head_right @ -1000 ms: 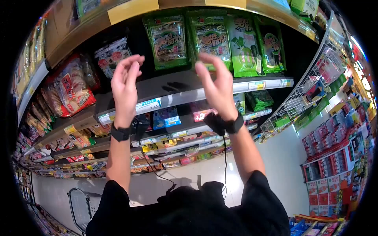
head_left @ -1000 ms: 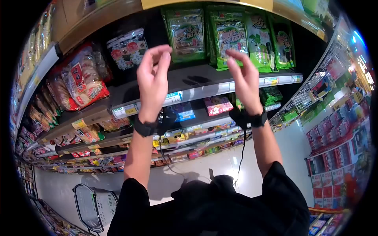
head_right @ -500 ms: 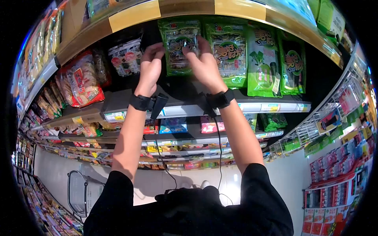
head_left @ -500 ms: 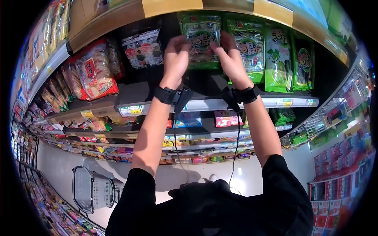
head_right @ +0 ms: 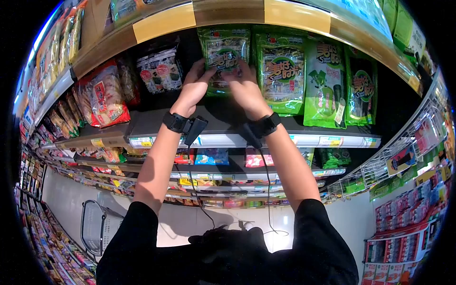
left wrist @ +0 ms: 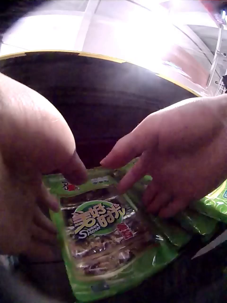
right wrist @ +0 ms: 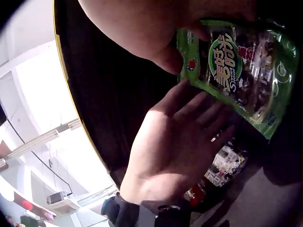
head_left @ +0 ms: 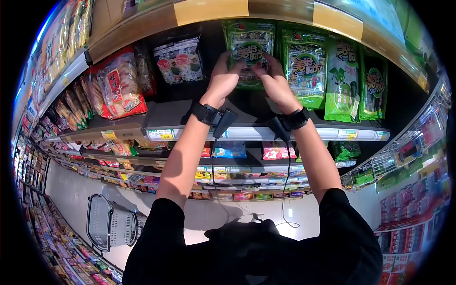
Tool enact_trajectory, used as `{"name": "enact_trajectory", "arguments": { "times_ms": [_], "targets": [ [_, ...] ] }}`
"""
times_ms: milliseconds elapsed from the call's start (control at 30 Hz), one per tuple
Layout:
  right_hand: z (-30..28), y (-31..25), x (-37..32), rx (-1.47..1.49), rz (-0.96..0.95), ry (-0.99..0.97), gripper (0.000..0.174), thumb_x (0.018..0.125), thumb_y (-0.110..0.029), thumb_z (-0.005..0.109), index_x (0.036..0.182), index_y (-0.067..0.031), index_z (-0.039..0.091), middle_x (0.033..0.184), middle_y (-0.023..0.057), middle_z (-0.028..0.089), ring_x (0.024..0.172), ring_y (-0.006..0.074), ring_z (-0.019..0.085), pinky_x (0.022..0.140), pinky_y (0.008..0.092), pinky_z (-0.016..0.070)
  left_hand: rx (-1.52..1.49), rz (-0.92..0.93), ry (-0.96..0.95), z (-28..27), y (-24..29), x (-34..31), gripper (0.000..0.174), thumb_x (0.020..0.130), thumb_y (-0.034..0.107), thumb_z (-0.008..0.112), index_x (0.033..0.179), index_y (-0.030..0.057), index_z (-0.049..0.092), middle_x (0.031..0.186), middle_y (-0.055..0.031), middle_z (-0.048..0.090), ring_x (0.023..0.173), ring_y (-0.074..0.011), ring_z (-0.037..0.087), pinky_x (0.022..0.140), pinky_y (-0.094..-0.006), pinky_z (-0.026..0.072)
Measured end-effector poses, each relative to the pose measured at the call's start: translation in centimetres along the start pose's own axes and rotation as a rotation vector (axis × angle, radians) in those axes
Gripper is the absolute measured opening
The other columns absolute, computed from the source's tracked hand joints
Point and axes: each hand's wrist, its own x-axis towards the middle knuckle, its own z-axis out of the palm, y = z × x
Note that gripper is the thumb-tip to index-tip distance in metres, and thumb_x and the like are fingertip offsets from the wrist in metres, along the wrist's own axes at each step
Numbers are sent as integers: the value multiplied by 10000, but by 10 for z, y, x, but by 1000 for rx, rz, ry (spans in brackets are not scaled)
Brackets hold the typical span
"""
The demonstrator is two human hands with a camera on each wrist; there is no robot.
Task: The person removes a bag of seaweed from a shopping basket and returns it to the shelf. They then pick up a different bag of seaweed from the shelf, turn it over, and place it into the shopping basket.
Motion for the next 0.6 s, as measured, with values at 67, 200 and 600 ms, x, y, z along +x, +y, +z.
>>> {"name": "enact_trajectory", "arguments": {
  "times_ms": [67,200,600],
  "targets": [
    [-1,-3,-1,35,30,-33,628,934,-281,616,1436,-9,356,1260,129,537,1176,192,499,1017,288,370,-8,-2,0,1,-5,0,433,916,198,604,1281,-12,502,1188,-175,602,1088,-232,575,935,-333,428],
    [4,11,1,46,-18,-56,595,934,-267,618,1412,3,387,1281,122,515,1185,197,487,1008,290,378,-14,-94,-47,-1,5,-8,464,943,224,589,1333,2,471,1274,-144,560,1157,-206,530,983,-307,387],
    [5,-6,0,52,43,11,523,933,-229,603,1368,9,439,1256,136,549,1158,186,516,965,282,406,-63,-167,-52,-2,18,-18,442,944,216,573,1318,-6,491,1274,-130,564,1176,-211,510,994,-299,367]
  ]
}}
